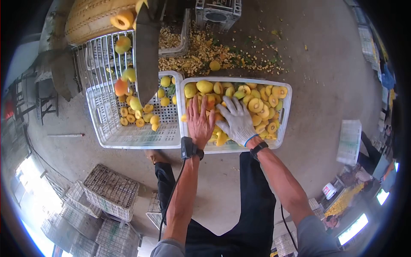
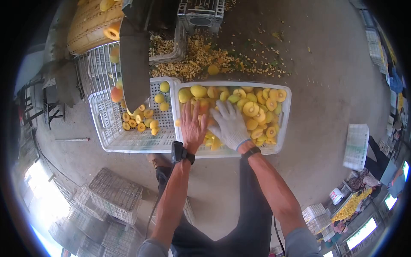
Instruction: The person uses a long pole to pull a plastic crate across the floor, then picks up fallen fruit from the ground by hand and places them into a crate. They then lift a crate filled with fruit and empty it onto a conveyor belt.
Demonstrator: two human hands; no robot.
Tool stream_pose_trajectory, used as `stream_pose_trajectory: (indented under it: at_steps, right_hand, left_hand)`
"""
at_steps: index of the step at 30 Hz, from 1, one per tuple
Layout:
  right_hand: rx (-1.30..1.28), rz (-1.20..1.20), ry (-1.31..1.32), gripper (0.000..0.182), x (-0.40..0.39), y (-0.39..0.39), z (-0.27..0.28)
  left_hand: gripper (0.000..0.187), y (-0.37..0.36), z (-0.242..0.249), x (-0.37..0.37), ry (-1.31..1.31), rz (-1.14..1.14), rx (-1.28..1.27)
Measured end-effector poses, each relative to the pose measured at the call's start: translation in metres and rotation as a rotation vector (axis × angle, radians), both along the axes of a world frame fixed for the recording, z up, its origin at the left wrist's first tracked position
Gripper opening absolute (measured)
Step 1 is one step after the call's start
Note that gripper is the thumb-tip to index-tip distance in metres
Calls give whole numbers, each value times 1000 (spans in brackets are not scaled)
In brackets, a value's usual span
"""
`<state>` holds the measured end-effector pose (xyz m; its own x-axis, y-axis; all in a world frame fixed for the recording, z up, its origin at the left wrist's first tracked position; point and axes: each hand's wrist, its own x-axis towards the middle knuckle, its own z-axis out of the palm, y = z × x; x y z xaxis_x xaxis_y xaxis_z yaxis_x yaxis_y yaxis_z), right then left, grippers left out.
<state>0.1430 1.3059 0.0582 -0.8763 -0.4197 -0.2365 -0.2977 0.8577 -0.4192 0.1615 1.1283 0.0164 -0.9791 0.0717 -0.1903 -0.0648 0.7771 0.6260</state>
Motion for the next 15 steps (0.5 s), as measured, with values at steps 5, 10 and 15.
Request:
stream_pose_trajectory:
  at_steps: [5, 10, 15]
  right_hand:
    - [135, 69, 5, 55, 38, 12, 14]
    - [231, 4, -105, 50, 75, 27, 90]
    - [564, -199, -740, 46, 219, 108, 182]
  left_hand:
    - [66, -8, 5, 39, -111, -10, -33]
    - [61, -39, 76, 98, -104, 145, 106]
    - [63, -128, 119, 198, -195, 259, 134]
